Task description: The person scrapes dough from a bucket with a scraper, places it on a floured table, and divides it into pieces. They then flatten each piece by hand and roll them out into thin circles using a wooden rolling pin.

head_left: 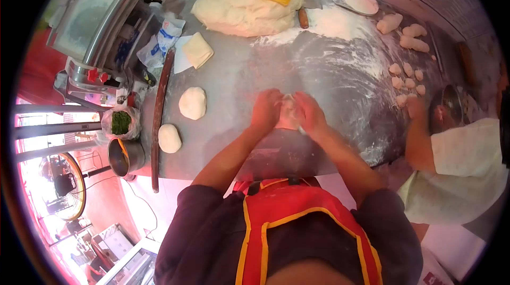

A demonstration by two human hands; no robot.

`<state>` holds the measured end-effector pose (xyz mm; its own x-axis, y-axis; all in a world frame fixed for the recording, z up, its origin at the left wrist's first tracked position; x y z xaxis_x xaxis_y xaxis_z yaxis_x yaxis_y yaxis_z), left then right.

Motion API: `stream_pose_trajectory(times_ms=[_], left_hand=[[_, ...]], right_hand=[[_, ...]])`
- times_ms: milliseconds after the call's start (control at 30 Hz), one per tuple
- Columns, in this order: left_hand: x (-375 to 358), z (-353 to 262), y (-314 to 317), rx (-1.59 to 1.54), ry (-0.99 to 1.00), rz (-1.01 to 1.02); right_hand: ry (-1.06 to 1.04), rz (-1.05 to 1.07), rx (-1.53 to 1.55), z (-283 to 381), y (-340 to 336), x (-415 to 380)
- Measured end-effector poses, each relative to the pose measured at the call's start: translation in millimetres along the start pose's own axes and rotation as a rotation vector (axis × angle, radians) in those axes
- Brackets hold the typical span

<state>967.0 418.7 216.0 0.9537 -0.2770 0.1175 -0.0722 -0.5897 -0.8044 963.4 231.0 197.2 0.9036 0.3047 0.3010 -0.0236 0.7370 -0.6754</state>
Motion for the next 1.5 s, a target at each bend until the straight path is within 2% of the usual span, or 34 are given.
stream_pose_trajectory(times_ms=[67, 233, 367, 400, 467, 500, 567, 600, 667, 700, 767, 800, 867, 967, 1000, 1033, 1067, 1133, 1267, 1333, 1400, 1500], left_hand=[[-39, 9, 41, 0.117, 0.211, -0.128], [-30, -8, 42, 0.277, 0.123, -0.044], [-26, -9, 33, 0.236, 0.116, -0.057], [-25, -1, 38, 0.167, 0.086, 0.011], [-26, 16, 50, 0.016, 0.015, 0.156], [-35, 14, 41, -0.087, -0.141, 0.053], [-68, 3, 22, -0.28, -0.456, -0.162], [-79, -4, 19, -0.506, -0.603, -0.108], [-97, -19, 23, -0.971, -0.885, 0.0], [-112, -10, 37, -1.065, -0.853, 0.079], [-141, 18, 75, -1.251, -0.774, 0.24], [-145, 14, 68, -1.312, -0.906, 0.168], [-152, 5, 53, -1.424, -1.172, 0.014], [-140, 31, 15, -1.043, -0.873, -0.325], [-124, 28, -8, -1.043, -0.929, -0.365], [-110, 26, -25, -1.044, -0.984, -0.402], [-104, 39, -15, -1.033, -0.956, -0.388], [-93, 68, 20, -1.012, -0.895, -0.358], [-48, 40, 26, -0.716, -0.752, -0.137], [-19, 20, 26, -0.56, -0.682, -0.079], [0, 16, 38, -0.458, -0.577, -0.103], [5, 16, 36, -0.422, -0.548, -0.027]], right_hand=[[-0.071, 0.064, -0.128, 25, -6, -18], [-0.087, 0.139, -0.237, 21, 8, -23], [-0.093, 0.199, -0.345, 11, 0, -6], [-0.095, 0.239, -0.362, 9, -5, 0], [0.24, 0.201, -0.023, -1, -25, 27], [0.413, 0.183, 0.151, -4, -28, 40], [0.488, 0.33, 0.193, -21, 3, 57], [0.518, 0.402, 0.214, -18, 16, 68], [0.3, 0.732, 0.146, 5, 36, 88], [0.191, 0.896, 0.111, 21, 47, 89], [-0.392, 0.863, 0.124, 54, 84, 64], [-0.685, 0.822, 0.129, 67, 93, 57], [-0.788, 0.658, 0.138, 79, 87, 69], [-0.089, 0.413, 0.224, 28, 85, 82], [0.467, 0.412, 0.202, 7, 68, 80], [0.337, 0.232, 0.034, -3, 51, 67], [0.205, 0.051, -0.135, -9, 31, 46], [0.555, 0.486, -0.119, -19, -6, 12], [0.536, 0.196, -0.051, -40, -26, -3], [0.496, 0.055, 0.178, -31, 1, 12], [0.426, 0.096, 0.021, -23, 21, 26], [0.622, 0.428, 0.137, -10, 5, 46]])
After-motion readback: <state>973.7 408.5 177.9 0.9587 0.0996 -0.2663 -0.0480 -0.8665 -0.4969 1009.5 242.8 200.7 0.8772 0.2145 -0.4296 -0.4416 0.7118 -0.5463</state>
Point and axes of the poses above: each hand's wrist, its own x-axis towards the middle knuckle, its own y-axis out of the palm, z = x × y, the point moved 2 cm from there along x, towards the middle knuckle, and after that the axes turned 5 degrees about -z, right-handed, at the moved point
